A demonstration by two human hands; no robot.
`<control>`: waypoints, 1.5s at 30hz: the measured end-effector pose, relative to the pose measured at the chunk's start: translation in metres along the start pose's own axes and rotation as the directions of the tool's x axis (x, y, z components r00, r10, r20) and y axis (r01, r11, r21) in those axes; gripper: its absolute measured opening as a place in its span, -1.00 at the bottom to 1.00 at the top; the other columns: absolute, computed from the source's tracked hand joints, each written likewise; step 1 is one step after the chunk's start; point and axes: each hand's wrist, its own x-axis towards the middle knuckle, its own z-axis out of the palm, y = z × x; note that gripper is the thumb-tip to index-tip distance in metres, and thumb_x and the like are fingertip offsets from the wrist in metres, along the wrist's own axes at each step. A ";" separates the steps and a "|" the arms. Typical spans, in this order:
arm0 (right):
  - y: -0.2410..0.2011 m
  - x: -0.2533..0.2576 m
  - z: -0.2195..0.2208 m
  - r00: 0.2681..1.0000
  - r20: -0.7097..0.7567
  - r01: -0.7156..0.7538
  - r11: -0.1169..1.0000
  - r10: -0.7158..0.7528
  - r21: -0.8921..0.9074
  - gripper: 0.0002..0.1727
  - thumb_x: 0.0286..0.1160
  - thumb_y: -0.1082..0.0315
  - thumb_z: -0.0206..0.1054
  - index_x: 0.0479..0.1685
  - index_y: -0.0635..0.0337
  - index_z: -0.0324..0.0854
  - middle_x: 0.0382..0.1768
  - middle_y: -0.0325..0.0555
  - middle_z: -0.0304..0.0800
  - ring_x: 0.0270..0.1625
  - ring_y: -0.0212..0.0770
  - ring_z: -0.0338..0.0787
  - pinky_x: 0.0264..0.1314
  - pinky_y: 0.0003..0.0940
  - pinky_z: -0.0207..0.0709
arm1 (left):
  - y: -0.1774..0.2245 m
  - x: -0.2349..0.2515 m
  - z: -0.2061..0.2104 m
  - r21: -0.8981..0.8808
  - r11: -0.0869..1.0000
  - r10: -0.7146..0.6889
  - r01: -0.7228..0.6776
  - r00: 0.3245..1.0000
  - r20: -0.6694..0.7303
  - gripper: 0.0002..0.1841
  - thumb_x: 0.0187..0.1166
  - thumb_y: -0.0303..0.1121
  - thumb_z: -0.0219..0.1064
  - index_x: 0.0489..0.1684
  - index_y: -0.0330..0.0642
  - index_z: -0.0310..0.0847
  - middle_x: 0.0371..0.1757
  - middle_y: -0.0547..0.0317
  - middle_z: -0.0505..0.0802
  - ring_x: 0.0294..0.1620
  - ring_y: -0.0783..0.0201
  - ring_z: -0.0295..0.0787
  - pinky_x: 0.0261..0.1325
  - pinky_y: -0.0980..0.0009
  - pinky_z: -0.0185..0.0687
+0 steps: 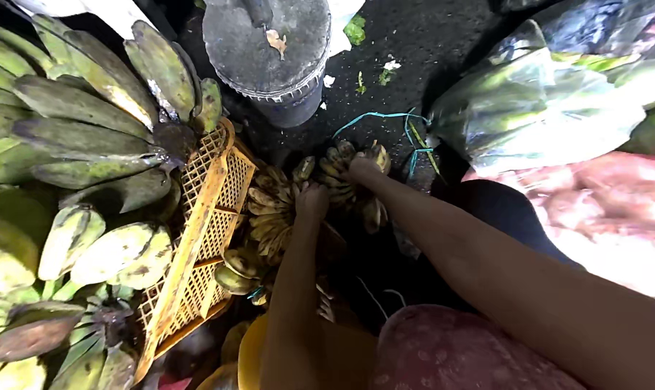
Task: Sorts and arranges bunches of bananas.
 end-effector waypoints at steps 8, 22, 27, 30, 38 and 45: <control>0.046 0.028 0.033 0.976 0.177 0.103 0.986 -0.125 0.132 -0.15 0.62 -0.27 0.27 0.36 0.50 0.57 0.40 0.43 0.62 0.50 0.33 0.60 0.56 0.34 0.37 | -0.017 0.010 0.012 -0.050 0.990 0.128 -0.135 0.983 -0.134 -0.70 0.75 -0.23 0.23 0.31 -0.05 0.75 0.50 -0.08 0.67 0.59 -0.18 0.49 0.51 -0.34 0.34; 0.043 -0.044 -0.006 0.940 0.106 0.312 0.942 -0.325 0.124 -0.42 0.74 0.02 0.28 0.39 0.42 0.58 0.30 0.43 0.68 0.41 0.32 0.67 0.52 0.30 0.40 | -0.035 -0.002 0.003 -0.176 0.975 0.114 -0.139 0.983 -0.146 -0.57 0.82 -0.07 0.11 0.27 -0.19 0.76 0.56 -0.08 0.63 0.66 -0.14 0.40 0.72 -0.12 0.21; 0.047 -0.060 -0.005 0.955 0.070 0.282 0.954 -0.290 0.105 -0.41 0.76 0.04 0.25 0.40 0.47 0.53 0.30 0.45 0.67 0.42 0.33 0.66 0.53 0.27 0.40 | -0.042 0.006 0.001 -0.262 0.945 0.175 -0.195 0.980 -0.097 -0.57 0.77 -0.04 0.21 0.17 -0.20 0.81 0.51 -0.14 0.65 0.61 -0.19 0.44 0.62 -0.27 0.24; 0.041 -0.032 0.001 0.969 0.058 0.229 0.963 -0.239 0.144 -0.39 0.75 0.03 0.27 0.45 0.43 0.53 0.33 0.46 0.66 0.45 0.36 0.64 0.54 0.31 0.38 | -0.043 0.010 -0.005 -0.324 0.929 0.189 -0.179 0.982 -0.001 -0.59 0.71 -0.04 0.31 0.10 -0.25 0.78 0.58 -0.15 0.58 0.69 -0.21 0.32 0.69 -0.26 0.14; 0.041 -0.039 0.007 0.961 0.004 0.272 0.952 -0.275 0.142 -0.40 0.77 0.03 0.24 0.44 0.46 0.49 0.28 0.41 0.69 0.40 0.30 0.69 0.50 0.23 0.45 | -0.043 0.017 0.004 -0.407 0.912 0.020 -0.059 0.995 -0.098 -0.65 0.69 -0.08 0.33 0.04 -0.21 0.81 0.51 -0.13 0.63 0.61 -0.20 0.41 0.62 -0.30 0.19; 0.061 -0.107 -0.028 0.883 -0.115 0.468 0.868 -0.454 0.164 -0.49 0.71 0.05 0.32 0.31 0.35 0.60 -0.06 0.31 0.80 0.06 0.25 0.80 0.20 0.29 0.57 | -0.074 0.034 0.019 -0.489 0.852 0.033 -0.186 0.952 -0.306 -0.72 0.66 -0.25 0.36 -0.12 -0.35 0.82 0.33 -0.29 0.74 0.45 -0.28 0.58 0.53 -0.26 0.38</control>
